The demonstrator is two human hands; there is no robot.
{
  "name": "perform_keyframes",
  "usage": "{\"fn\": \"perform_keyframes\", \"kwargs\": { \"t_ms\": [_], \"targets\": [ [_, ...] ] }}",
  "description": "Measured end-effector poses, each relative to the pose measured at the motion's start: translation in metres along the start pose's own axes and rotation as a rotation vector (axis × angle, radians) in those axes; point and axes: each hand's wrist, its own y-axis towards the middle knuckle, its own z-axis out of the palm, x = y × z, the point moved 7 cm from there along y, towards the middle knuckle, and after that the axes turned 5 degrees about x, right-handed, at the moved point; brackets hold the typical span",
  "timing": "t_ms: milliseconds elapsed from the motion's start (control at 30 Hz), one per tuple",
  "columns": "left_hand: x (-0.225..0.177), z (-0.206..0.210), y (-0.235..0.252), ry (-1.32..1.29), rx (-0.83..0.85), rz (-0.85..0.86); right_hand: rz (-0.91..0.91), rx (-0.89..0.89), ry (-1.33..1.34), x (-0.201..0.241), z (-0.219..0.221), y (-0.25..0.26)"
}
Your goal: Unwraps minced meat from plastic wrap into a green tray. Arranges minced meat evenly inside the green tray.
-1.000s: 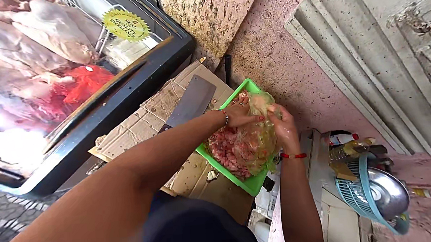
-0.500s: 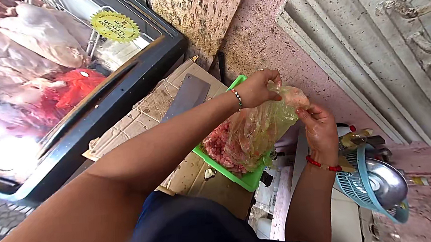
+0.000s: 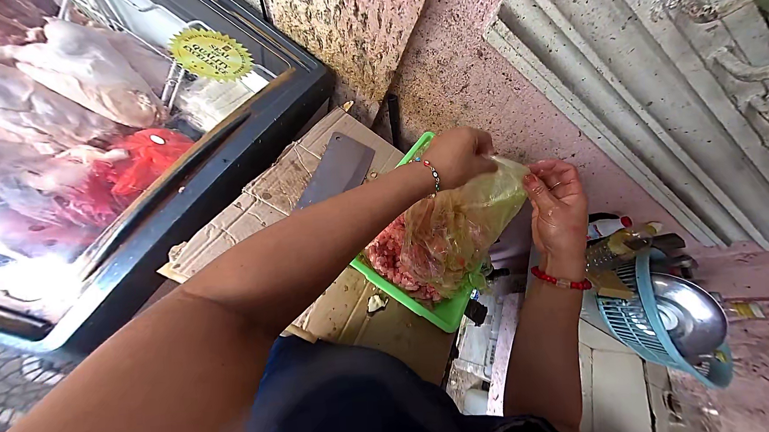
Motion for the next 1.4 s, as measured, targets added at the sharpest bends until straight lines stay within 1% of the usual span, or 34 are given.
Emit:
{"fn": "perform_keyframes", "kwargs": {
  "t_ms": [67, 133, 167, 200, 233, 300, 333, 367, 400, 467, 533, 667, 733, 767, 833, 867, 933, 967, 1033, 1100, 1133, 1167, 1200, 1267, 1333, 1400],
  "targets": [
    [0.006, -0.01, -0.002, -0.098, -0.108, 0.013, 0.221, 0.068, -0.196, -0.028, -0.014, -0.009],
    [0.017, -0.012, -0.013, -0.09, -0.121, -0.035, 0.496, 0.242, -0.346, -0.068, -0.014, -0.031],
    [0.028, -0.011, -0.023, -0.029, -0.105, -0.091, 0.602, 0.329, -0.364, -0.085, -0.007, -0.044],
    [0.042, -0.009, -0.034, 0.031, -0.092, -0.162, 0.665, 0.373, -0.339, -0.099, 0.002, -0.056],
    [0.059, -0.007, -0.045, 0.082, -0.094, -0.235, 0.679, 0.365, -0.286, -0.109, 0.01, -0.065],
    [0.093, -0.003, -0.066, 0.113, -0.089, -0.376, 0.621, 0.264, -0.154, -0.119, 0.018, -0.078],
    [0.106, 0.002, -0.075, 0.068, -0.069, -0.429, 0.574, 0.222, -0.074, -0.123, 0.02, -0.083],
    [0.116, 0.009, -0.081, 0.011, -0.061, -0.446, 0.528, 0.204, -0.004, -0.126, 0.023, -0.087],
    [0.12, 0.016, -0.085, -0.041, -0.055, -0.455, 0.497, 0.196, 0.038, -0.125, 0.026, -0.09],
    [0.118, 0.025, -0.087, -0.029, -0.031, -0.466, 0.453, 0.199, 0.007, -0.113, 0.035, -0.09],
    [0.115, 0.026, -0.084, -0.053, -0.013, -0.458, 0.41, 0.242, -0.159, -0.093, 0.048, -0.087],
    [0.119, 0.023, -0.084, -0.073, -0.021, -0.448, 0.302, 0.347, -0.693, -0.059, 0.084, -0.074],
    [0.117, 0.022, -0.084, -0.059, -0.025, -0.466, 0.282, 0.33, -0.848, -0.057, 0.1, -0.065],
    [0.116, 0.023, -0.085, -0.052, -0.024, -0.479, 0.305, 0.321, -0.881, -0.061, 0.103, -0.06],
    [0.116, 0.024, -0.085, -0.04, -0.014, -0.49, 0.368, 0.283, -0.838, -0.069, 0.102, -0.051],
    [0.117, 0.026, -0.085, -0.033, -0.009, -0.482, 0.378, 0.231, -0.783, -0.073, 0.097, -0.048],
    [0.116, 0.028, -0.087, -0.022, -0.005, -0.445, 0.358, 0.126, -0.685, -0.082, 0.086, -0.044],
    [0.114, 0.027, -0.089, -0.046, -0.011, -0.423, 0.35, 0.112, -0.621, -0.088, 0.082, -0.042],
    [0.11, 0.024, -0.093, -0.104, -0.035, -0.383, 0.361, 0.151, -0.502, -0.099, 0.075, -0.039],
    [0.109, 0.018, -0.092, -0.117, -0.078, -0.382, 0.475, 0.24, -0.412, -0.101, 0.065, -0.037],
    [0.105, 0.015, -0.092, -0.108, -0.099, -0.379, 0.532, 0.244, -0.364, -0.096, 0.057, -0.039],
    [0.095, 0.011, -0.092, -0.09, -0.13, -0.354, 0.561, 0.212, -0.328, -0.086, 0.049, -0.042],
    [0.082, 0.006, -0.09, -0.083, -0.155, -0.315, 0.549, 0.157, -0.304, -0.071, 0.04, -0.044],
    [0.053, 0.0, -0.084, -0.107, -0.171, -0.214, 0.457, 0.052, -0.276, -0.043, 0.023, -0.046],
    [0.027, -0.004, -0.075, -0.129, -0.177, -0.135, 0.404, -0.019, -0.261, -0.022, 0.008, -0.042],
    [0.008, -0.002, -0.064, -0.169, -0.125, -0.13, 0.338, -0.151, -0.205, -0.009, -0.006, -0.037]
  ]
}}
